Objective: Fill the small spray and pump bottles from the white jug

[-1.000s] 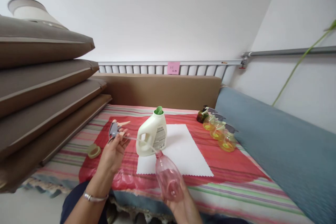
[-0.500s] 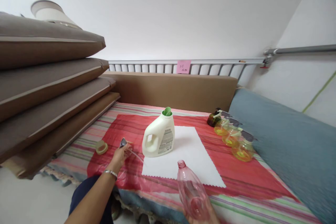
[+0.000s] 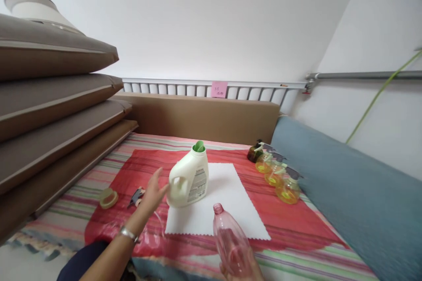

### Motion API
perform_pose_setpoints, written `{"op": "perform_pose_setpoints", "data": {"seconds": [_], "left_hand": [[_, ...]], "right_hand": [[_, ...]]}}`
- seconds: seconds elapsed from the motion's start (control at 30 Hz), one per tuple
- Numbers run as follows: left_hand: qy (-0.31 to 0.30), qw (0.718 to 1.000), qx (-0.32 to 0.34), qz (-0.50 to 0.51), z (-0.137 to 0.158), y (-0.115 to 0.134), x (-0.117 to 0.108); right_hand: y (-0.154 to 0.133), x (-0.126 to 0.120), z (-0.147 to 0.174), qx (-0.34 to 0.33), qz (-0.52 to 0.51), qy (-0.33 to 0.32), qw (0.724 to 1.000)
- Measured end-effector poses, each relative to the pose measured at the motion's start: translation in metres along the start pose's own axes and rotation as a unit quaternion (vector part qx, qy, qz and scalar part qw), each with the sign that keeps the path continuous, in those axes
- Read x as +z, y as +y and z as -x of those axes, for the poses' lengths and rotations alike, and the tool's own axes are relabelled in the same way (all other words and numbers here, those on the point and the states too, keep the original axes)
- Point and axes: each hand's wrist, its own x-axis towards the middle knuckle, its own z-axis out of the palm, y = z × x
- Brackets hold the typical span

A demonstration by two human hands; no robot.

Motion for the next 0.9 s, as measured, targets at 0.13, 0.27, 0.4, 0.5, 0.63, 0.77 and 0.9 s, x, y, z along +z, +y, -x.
{"op": "perform_pose_setpoints", "data": {"seconds": [0.13, 0.27, 0.4, 0.5, 0.63, 0.77, 0.9], "left_hand": [[-0.085, 0.996, 0.035, -0.002, -0.021, 0.029, 0.037], [-0.143, 0.988, 0.059, 0.001, -0.018, 0.053, 0.056], [-0.202, 0.976, 0.079, -0.01, 0.001, 0.078, 0.072], [-0.239, 0.965, 0.085, -0.069, 0.005, 0.092, 0.08], [-0.251, 0.958, 0.093, -0.106, -0.008, 0.104, 0.086], [-0.27, 0.949, 0.105, -0.121, -0.024, 0.11, 0.089], [-0.28, 0.944, 0.123, -0.124, -0.029, 0.11, 0.093]], "right_hand": [[-0.018, 0.007, 0.009, -0.017, -0.029, 0.021, 0.999], [-0.058, 0.013, 0.019, -0.079, -0.046, 0.043, 0.995], [-0.11, 0.02, 0.028, -0.174, -0.024, 0.08, 0.981], [-0.145, 0.028, 0.034, -0.233, 0.021, 0.098, 0.967], [-0.182, 0.035, 0.036, -0.268, 0.079, 0.104, 0.955], [-0.206, 0.04, 0.028, -0.282, 0.183, 0.113, 0.935], [-0.22, 0.05, 0.014, -0.299, 0.259, 0.112, 0.912]]}}
